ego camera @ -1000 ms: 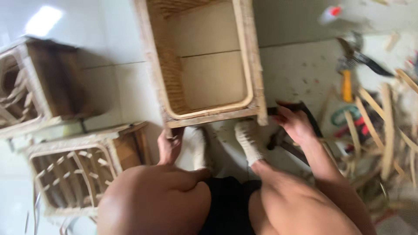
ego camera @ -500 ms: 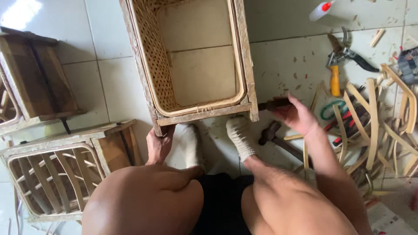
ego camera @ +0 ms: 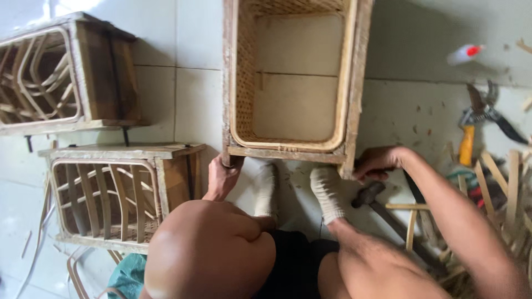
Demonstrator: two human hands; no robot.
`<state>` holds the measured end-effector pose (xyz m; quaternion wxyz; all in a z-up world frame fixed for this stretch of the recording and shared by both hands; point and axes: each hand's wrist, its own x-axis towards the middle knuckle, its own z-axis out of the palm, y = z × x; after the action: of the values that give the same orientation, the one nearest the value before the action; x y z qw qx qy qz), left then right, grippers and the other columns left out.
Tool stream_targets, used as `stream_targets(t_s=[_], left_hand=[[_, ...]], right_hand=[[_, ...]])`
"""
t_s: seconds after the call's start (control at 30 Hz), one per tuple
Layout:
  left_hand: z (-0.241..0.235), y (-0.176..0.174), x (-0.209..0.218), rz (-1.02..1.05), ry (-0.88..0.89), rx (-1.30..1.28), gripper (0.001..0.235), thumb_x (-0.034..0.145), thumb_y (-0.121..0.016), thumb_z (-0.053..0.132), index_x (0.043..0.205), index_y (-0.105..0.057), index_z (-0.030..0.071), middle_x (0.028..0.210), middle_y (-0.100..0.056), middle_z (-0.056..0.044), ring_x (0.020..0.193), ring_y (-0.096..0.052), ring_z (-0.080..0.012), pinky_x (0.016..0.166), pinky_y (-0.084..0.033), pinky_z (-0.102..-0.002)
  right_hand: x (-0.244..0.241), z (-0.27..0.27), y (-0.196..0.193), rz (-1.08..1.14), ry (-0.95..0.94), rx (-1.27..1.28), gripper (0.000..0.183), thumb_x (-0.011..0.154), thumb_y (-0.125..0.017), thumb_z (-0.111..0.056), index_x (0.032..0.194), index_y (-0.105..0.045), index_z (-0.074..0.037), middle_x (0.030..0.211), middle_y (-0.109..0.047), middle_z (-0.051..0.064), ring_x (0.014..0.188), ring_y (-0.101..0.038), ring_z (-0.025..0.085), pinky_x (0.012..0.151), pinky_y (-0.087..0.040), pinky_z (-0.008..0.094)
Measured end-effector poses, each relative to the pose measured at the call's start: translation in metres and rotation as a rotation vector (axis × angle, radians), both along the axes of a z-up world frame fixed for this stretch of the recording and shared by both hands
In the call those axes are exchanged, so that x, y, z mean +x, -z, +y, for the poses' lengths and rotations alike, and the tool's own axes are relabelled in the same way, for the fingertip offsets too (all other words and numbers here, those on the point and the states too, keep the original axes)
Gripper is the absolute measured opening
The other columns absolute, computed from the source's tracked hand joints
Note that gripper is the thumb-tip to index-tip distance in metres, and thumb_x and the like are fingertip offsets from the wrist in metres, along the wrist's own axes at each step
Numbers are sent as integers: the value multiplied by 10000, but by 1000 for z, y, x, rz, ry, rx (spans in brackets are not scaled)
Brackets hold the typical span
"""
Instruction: The person inserts thin wooden strips into a woven basket frame, taps them into place with a hammer, and applies glue along the rim. They then remove the strips and reposition the basket.
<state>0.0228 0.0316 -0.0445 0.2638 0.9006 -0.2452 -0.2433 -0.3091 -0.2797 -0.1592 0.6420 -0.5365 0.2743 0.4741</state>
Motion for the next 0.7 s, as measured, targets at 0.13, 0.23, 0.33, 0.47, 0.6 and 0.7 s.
stream_targets(t_s=[0.13,0.23,0.33,0.47,0.6,0.7], left_hand=[[4,-5,-7,9,-28,7,317,864,-752,306,925,-737,-5,768,-696,-249,687,-726,-329,694,-558,-427],[-2,-8,-7,56,-41,20,299,865,-737,299,918,-725,5,767,-711,-228,693,-736,-323,695,-556,-419],[1,-6,-9,53,-32,18,277,896,-727,282,949,-719,11,792,-700,-229,714,-717,-340,703,-550,-413],[1,-8,-14,0,14,-130,211,876,-683,206,994,-738,40,810,-684,-231,705,-694,-357,721,-561,-397],[7,-14,-31,96,-79,-162,237,856,-712,232,1020,-721,61,803,-719,-213,787,-720,-380,727,-564,-427],[4,-17,-36,70,-41,-49,240,860,-715,253,990,-702,52,844,-707,-245,833,-704,-419,760,-549,-479]], right_hand=[[4,14,9,-345,-470,-382,334,945,-695,-388,904,-767,-64,746,-657,133,599,-574,243,590,-494,391],[-1,23,-16,-253,-416,-699,378,951,-633,-468,999,-766,-118,862,-720,107,671,-661,248,666,-558,395],[-5,50,-51,-111,-336,-907,445,958,-570,-549,1094,-765,-172,978,-784,81,743,-749,253,742,-623,399],[1,54,-63,-231,-305,-1038,475,928,-585,-562,1074,-768,-148,955,-788,107,748,-716,296,738,-607,448],[3,11,-14,-226,-516,-561,526,948,-607,-559,1041,-772,-69,946,-782,151,710,-648,337,742,-580,510],[-6,-9,27,-94,-555,-407,497,967,-599,-500,1000,-761,-32,904,-779,153,684,-632,333,738,-574,508]])
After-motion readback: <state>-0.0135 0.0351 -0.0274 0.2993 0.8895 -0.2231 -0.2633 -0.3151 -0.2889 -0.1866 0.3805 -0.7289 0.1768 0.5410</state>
